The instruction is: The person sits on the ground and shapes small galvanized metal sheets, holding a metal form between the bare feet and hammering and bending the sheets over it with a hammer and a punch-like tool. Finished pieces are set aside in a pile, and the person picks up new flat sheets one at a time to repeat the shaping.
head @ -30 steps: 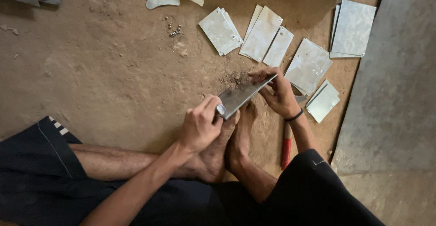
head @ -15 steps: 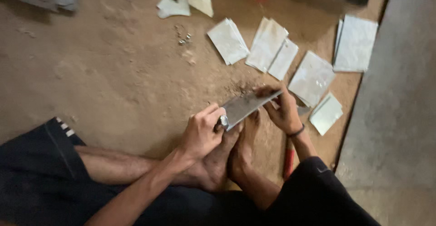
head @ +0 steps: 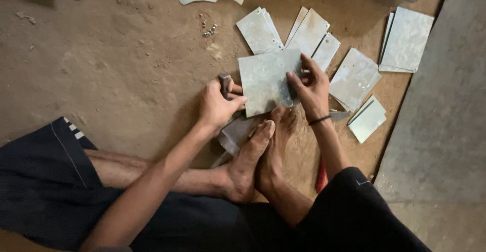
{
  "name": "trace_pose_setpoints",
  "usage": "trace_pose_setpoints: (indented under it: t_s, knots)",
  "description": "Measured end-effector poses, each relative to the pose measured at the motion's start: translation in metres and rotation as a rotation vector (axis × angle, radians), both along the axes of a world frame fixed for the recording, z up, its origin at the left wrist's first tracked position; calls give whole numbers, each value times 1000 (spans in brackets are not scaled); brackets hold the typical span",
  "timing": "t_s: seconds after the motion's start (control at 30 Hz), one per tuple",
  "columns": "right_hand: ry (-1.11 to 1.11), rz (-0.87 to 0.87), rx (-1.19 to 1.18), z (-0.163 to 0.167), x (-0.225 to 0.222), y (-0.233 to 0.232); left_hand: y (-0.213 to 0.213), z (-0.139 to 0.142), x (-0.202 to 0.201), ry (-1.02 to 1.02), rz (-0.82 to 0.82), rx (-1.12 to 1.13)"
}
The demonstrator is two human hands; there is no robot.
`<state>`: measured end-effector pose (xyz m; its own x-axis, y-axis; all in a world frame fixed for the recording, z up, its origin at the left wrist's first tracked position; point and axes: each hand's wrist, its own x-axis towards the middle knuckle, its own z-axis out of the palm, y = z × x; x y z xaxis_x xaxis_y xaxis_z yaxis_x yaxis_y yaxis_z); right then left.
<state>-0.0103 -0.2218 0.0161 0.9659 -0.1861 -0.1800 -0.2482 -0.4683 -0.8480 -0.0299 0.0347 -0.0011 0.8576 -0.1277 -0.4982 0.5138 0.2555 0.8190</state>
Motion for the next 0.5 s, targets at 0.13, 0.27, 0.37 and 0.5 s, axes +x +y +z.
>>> trace_pose_setpoints:
  t_s: [0.13,0.27,0.37,0.5]
  knots:
    - [-210,157,-401,17,8,24,-5,-1,-13,-36,-27,119]
    - [-442,229,-471,38,20,58,-1,1,-11,-93,-50,328]
    - [-341,328,-249,41,36,92,2,2,-9,-175,-81,553]
    - [-354,388,-230,28,62,142,6,2,-10,-163,-72,466]
